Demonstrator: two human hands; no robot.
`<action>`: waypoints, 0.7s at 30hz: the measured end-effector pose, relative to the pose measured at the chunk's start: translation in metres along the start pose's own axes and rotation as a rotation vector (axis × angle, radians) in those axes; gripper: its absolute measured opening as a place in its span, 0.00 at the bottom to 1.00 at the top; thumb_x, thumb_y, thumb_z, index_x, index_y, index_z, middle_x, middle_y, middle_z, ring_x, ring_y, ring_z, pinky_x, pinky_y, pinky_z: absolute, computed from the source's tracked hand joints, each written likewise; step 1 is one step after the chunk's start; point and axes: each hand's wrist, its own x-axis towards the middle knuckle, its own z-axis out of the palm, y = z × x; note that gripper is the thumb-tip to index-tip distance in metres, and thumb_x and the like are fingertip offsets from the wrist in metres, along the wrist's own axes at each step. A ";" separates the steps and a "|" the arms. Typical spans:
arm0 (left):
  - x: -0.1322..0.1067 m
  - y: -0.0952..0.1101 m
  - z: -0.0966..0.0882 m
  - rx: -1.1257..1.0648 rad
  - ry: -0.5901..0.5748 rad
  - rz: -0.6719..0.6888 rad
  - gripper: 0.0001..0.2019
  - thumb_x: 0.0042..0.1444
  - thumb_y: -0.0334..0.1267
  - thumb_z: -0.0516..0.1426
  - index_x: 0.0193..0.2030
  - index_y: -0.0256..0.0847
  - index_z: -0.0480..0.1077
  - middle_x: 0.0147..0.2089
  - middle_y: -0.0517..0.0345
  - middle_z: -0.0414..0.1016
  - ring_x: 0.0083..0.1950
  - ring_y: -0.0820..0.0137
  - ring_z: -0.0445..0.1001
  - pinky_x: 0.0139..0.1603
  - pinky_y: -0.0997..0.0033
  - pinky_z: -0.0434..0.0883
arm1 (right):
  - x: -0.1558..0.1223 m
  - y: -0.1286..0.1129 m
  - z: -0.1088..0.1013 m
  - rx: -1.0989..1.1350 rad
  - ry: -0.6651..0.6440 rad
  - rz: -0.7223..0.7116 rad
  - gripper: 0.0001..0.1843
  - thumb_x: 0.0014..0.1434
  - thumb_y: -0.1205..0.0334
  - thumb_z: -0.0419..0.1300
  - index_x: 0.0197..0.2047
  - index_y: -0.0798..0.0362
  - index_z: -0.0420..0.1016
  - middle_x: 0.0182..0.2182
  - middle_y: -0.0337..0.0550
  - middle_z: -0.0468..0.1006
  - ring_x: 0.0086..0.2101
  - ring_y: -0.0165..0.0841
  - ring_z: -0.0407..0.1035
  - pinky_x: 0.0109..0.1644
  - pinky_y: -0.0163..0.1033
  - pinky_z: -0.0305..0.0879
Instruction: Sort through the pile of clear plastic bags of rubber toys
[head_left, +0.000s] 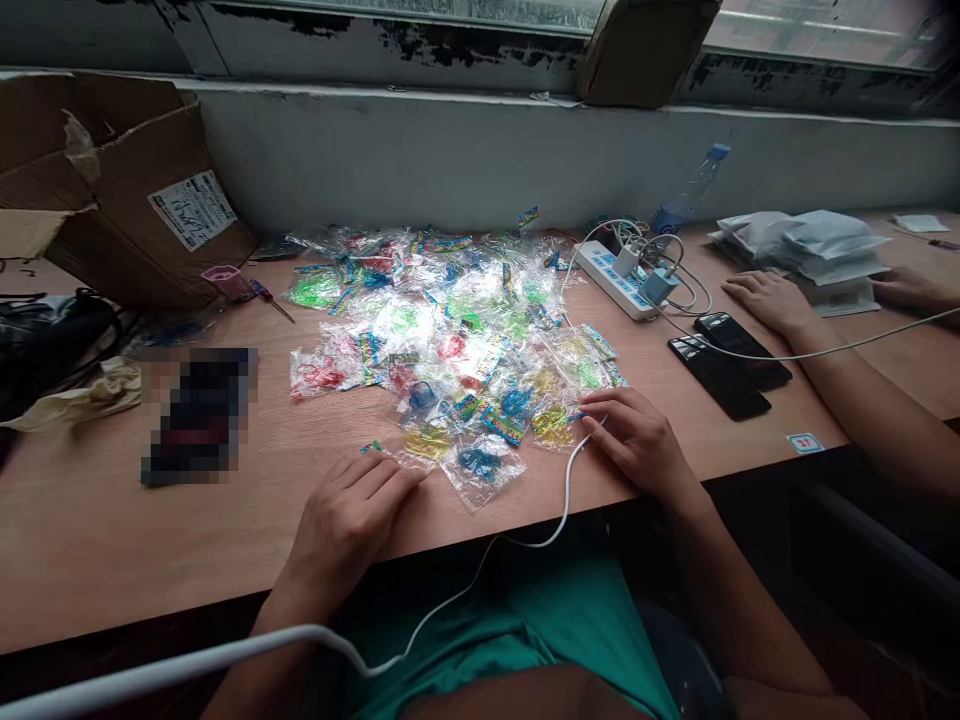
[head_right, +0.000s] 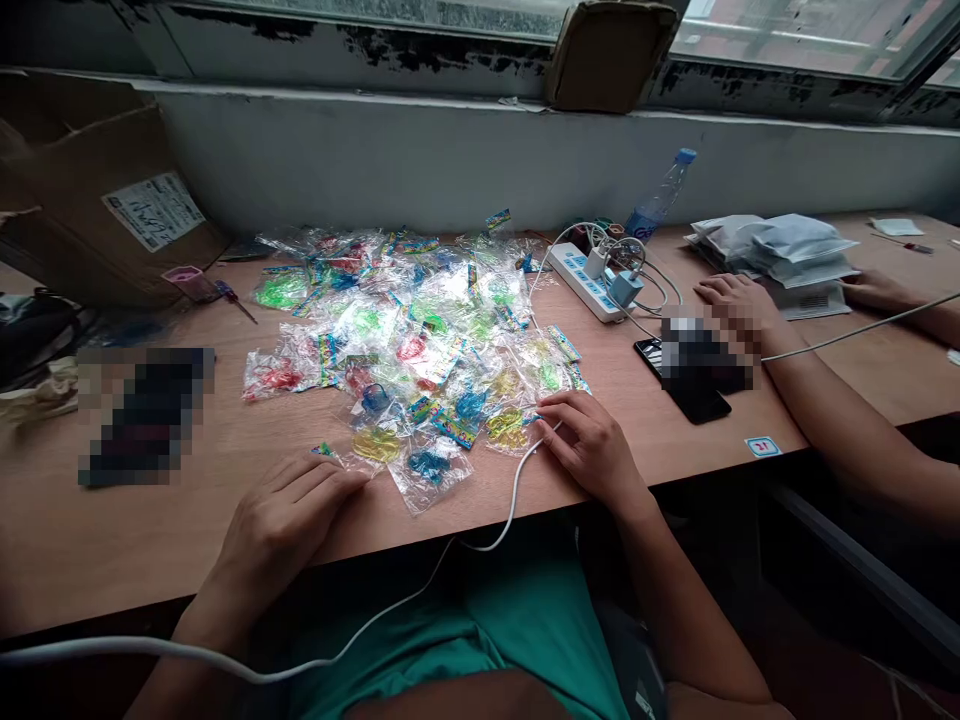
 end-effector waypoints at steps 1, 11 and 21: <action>0.000 0.000 0.000 0.002 -0.001 -0.003 0.08 0.72 0.28 0.56 0.47 0.38 0.77 0.42 0.54 0.80 0.45 0.64 0.76 0.48 0.64 0.71 | 0.000 0.000 0.000 -0.001 -0.001 0.003 0.06 0.70 0.59 0.63 0.48 0.47 0.81 0.48 0.49 0.83 0.50 0.44 0.78 0.58 0.56 0.76; 0.000 0.000 0.000 -0.014 0.029 -0.005 0.09 0.71 0.26 0.56 0.48 0.38 0.77 0.42 0.56 0.81 0.44 0.66 0.77 0.49 0.64 0.72 | 0.000 0.000 0.000 -0.007 -0.005 -0.004 0.06 0.70 0.59 0.63 0.48 0.47 0.80 0.48 0.49 0.83 0.50 0.44 0.78 0.57 0.56 0.76; -0.002 0.000 0.001 -0.036 0.050 -0.028 0.09 0.71 0.27 0.56 0.48 0.39 0.77 0.42 0.57 0.82 0.46 0.67 0.79 0.49 0.66 0.74 | -0.002 0.002 0.000 -0.014 -0.005 -0.003 0.06 0.70 0.61 0.63 0.48 0.47 0.80 0.48 0.49 0.83 0.50 0.44 0.78 0.57 0.55 0.76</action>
